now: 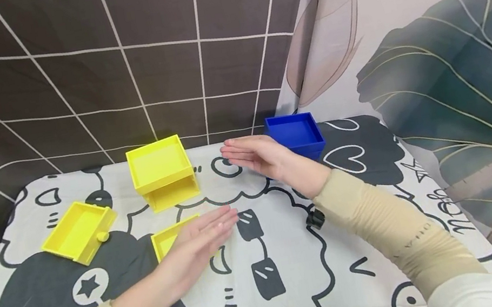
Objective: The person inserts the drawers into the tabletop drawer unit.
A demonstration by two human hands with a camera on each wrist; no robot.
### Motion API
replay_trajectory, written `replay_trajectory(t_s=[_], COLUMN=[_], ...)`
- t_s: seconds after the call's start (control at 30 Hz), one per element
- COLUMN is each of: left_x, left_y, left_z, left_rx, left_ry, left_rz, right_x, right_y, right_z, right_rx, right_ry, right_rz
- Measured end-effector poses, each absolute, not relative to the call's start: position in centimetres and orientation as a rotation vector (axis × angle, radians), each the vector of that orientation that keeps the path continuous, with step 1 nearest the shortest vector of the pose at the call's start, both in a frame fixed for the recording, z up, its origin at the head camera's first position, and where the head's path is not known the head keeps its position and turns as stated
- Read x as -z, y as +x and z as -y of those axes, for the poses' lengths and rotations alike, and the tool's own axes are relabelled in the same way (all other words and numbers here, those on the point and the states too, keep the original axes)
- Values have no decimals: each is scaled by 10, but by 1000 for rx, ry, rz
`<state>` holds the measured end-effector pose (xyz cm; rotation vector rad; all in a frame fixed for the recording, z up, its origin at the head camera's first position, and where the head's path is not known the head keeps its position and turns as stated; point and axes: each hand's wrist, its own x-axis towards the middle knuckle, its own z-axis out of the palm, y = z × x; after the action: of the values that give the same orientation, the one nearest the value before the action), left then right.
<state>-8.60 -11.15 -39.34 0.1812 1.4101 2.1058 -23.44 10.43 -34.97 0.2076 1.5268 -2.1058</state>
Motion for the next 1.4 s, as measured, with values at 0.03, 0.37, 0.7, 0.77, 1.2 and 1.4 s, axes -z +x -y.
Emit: replay_trajectory(t_s=[0.03,0.37,0.7,0.77,1.2,1.4], left_x=[395,426,462,467,463,464], left_y=[-81,-40,-13,-10,-5,-8], left_z=[112,122,140,144,159,154], left_rx=[-2101,-2092,-2062,-2080,-2082,-2117], left_ry=[173,59,-4,-6,-343,-430], left_rz=[-1394,-1271,-1180,-1136,-1246,-1270], right_x=[352,369,384,386,394,397], right_y=[-236,-251,-267,-270,-276,-281], right_z=[-100,-64,-40,-36,-15,-6], right_rx=[2104,2118,2095,2072,1935,1837], right_ry=[212,138,44,20,-244,-344], right_rz=[-1534,-1609,-1756,-1808,-1994,-2012])
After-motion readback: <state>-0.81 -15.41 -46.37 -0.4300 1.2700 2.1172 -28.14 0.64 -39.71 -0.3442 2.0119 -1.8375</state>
